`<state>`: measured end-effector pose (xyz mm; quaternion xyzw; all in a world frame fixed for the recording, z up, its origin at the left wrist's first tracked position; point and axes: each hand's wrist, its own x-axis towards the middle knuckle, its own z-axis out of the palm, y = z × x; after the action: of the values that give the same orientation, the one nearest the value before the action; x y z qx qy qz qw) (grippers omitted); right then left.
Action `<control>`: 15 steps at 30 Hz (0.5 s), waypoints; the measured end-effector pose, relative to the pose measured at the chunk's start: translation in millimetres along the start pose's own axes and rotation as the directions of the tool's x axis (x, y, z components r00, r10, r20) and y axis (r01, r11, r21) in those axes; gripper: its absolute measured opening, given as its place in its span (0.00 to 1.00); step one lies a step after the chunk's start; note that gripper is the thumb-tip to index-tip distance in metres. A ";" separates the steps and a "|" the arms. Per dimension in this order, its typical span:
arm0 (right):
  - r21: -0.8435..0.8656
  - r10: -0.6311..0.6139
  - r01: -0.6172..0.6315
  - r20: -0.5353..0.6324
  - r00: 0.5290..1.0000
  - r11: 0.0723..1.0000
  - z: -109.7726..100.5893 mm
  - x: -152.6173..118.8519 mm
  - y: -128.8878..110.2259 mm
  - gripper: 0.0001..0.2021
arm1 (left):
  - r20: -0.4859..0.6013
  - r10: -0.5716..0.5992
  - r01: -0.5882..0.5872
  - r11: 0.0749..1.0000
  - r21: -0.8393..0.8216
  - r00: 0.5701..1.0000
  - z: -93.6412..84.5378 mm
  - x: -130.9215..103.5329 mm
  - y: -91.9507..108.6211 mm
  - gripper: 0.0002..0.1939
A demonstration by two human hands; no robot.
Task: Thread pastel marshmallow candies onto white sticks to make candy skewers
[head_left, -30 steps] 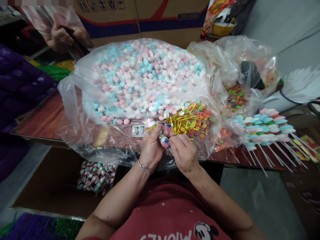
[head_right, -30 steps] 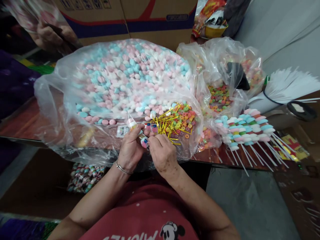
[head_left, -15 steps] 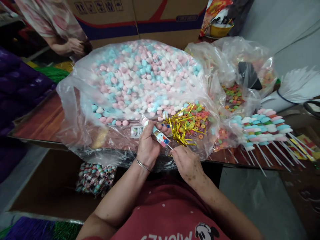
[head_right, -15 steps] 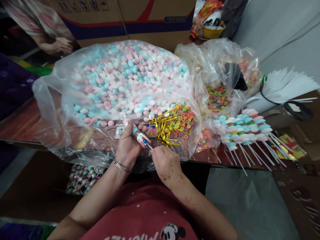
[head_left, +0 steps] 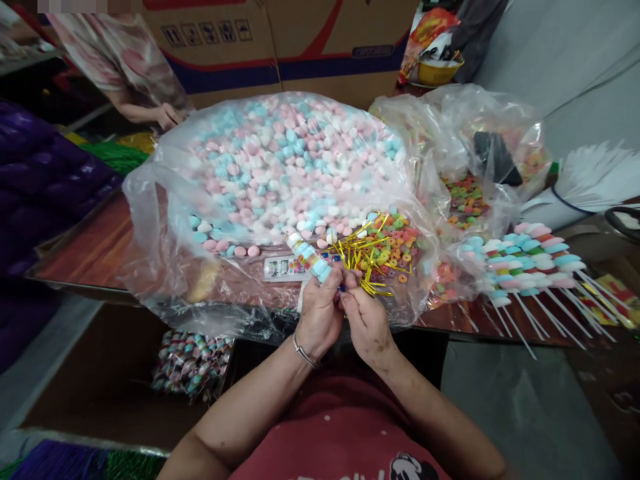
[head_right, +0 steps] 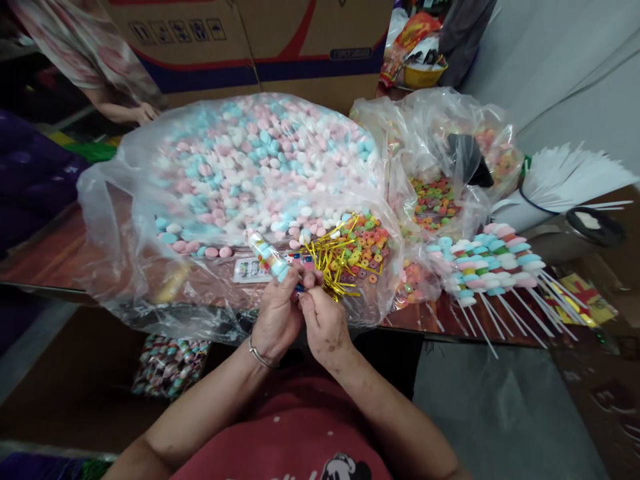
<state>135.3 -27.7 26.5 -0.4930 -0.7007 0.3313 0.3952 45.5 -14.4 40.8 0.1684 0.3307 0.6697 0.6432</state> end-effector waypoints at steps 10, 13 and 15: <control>-0.360 -0.301 0.195 -0.266 0.916 0.912 -23.6 10.4 1.3 0.13 | 0.021 0.114 -0.114 0.920 0.375 0.993 -12.7 -4.8 -1.2 0.19; -0.428 -0.346 0.298 -0.036 0.937 0.853 -33.8 16.1 -5.0 0.15 | 0.090 0.092 -0.126 0.830 0.543 0.992 -17.0 -6.4 -2.8 0.15; -0.379 -0.312 0.354 0.167 0.935 0.855 -36.6 19.9 -8.6 0.11 | 0.180 0.128 -0.213 0.769 0.603 0.975 -19.1 -7.7 -6.5 0.09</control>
<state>159.9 -8.6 55.5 -0.4177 -0.8473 0.1305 0.3010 38.9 -26.6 24.2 0.4418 0.4729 0.5677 0.5088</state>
